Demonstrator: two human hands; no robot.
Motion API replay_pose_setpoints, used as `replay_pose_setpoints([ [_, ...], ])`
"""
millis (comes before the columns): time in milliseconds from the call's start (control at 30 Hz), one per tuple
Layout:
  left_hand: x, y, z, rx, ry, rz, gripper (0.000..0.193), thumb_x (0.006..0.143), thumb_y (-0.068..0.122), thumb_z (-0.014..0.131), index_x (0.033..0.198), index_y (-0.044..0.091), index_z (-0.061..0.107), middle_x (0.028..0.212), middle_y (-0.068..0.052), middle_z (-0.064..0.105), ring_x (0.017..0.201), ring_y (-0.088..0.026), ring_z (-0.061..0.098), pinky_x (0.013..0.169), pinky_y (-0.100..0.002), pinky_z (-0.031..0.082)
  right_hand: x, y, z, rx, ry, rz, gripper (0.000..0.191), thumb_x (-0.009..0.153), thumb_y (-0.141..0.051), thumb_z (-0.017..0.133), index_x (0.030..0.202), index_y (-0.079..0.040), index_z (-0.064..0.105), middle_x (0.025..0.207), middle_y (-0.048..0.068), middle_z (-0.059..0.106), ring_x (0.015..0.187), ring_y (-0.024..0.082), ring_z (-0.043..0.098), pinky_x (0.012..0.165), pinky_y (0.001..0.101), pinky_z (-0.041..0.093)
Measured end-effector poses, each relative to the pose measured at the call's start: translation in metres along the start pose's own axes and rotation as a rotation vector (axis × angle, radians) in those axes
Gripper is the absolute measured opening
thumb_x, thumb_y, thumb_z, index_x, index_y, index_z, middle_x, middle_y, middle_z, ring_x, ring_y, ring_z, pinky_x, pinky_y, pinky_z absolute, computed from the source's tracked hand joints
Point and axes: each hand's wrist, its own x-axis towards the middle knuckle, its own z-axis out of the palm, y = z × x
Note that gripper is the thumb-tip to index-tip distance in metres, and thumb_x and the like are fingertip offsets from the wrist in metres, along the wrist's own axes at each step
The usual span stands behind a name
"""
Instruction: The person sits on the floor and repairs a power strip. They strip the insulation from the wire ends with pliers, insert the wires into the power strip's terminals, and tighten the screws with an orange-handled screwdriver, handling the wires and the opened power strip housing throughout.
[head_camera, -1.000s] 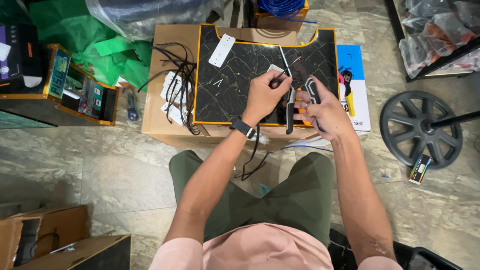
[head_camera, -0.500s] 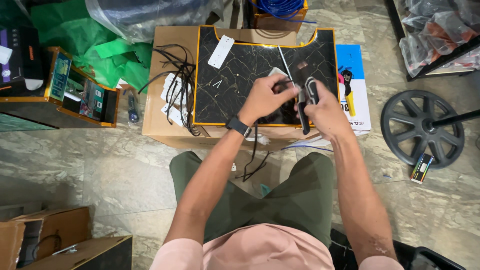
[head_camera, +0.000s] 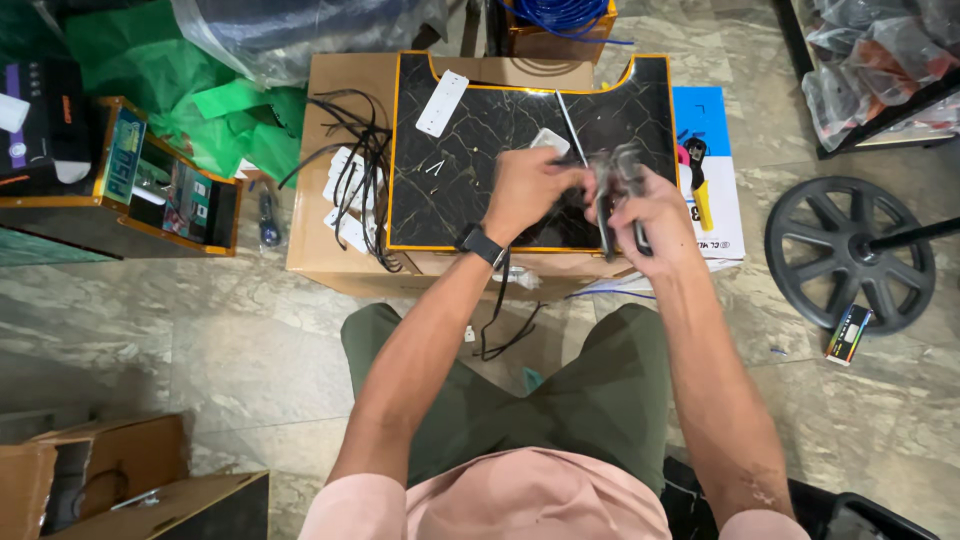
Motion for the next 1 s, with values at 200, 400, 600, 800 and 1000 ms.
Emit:
replay_pose_setpoints([
  [200,0.006,0.015,-0.007,0.063,0.075,0.09,0.064,0.074,0.039,0.092,0.059,-0.001,0.046,0.051,-0.009,0.038,0.056,-0.015,0.028,0.045,-0.034,0.032,0.019,-0.021,-0.029,-0.028,0.177,-0.079,0.043,0.062,0.013,0.053,0.101,-0.004,0.057,0.109,0.019,0.069,0.091,0.029,0.068,0.079,0.0415,0.058],
  [400,-0.001,0.021,-0.003,0.026,0.072,0.091,0.057,0.081,0.038,0.086,0.063,0.0,0.048,0.052,-0.008,0.044,0.05,-0.016,0.037,0.046,-0.033,0.037,0.028,0.006,-0.049,-1.472,0.296,-0.298,0.043,0.077,-0.013,0.083,0.114,-0.001,0.066,0.11,0.025,0.067,0.103,0.043,0.063,0.089,0.0493,0.051],
  [600,-0.003,0.014,-0.002,-0.041,0.068,0.088,0.033,0.095,0.023,0.069,0.077,-0.001,0.056,0.061,-0.013,0.053,0.052,-0.023,0.052,0.054,-0.036,0.043,0.032,0.027,-0.04,-1.613,0.376,-0.412,0.044,0.082,-0.023,0.085,0.119,-0.004,0.068,0.12,0.022,0.063,0.121,0.045,0.051,0.1,0.0529,0.042],
  [800,-0.004,0.004,-0.003,-0.145,0.095,0.02,0.019,0.102,0.017,0.059,0.093,0.0,0.062,0.068,-0.014,0.056,0.059,-0.023,0.055,0.059,-0.035,0.045,0.014,0.027,0.001,-1.578,0.289,-0.622,0.034,0.089,-0.02,0.082,0.117,-0.009,0.068,0.128,0.013,0.057,0.124,0.039,0.048,0.102,0.0531,0.039],
  [1000,-0.006,-0.005,-0.007,-0.296,0.218,0.1,0.02,0.102,0.014,0.062,0.116,0.003,0.053,0.085,-0.006,0.061,0.075,-0.013,0.057,0.068,-0.03,0.051,0.009,0.039,0.042,-1.684,0.086,-0.774,0.043,0.087,-0.012,0.077,0.13,-0.013,0.07,0.127,0.009,0.059,0.119,0.038,0.049,0.103,0.0541,0.038],
])
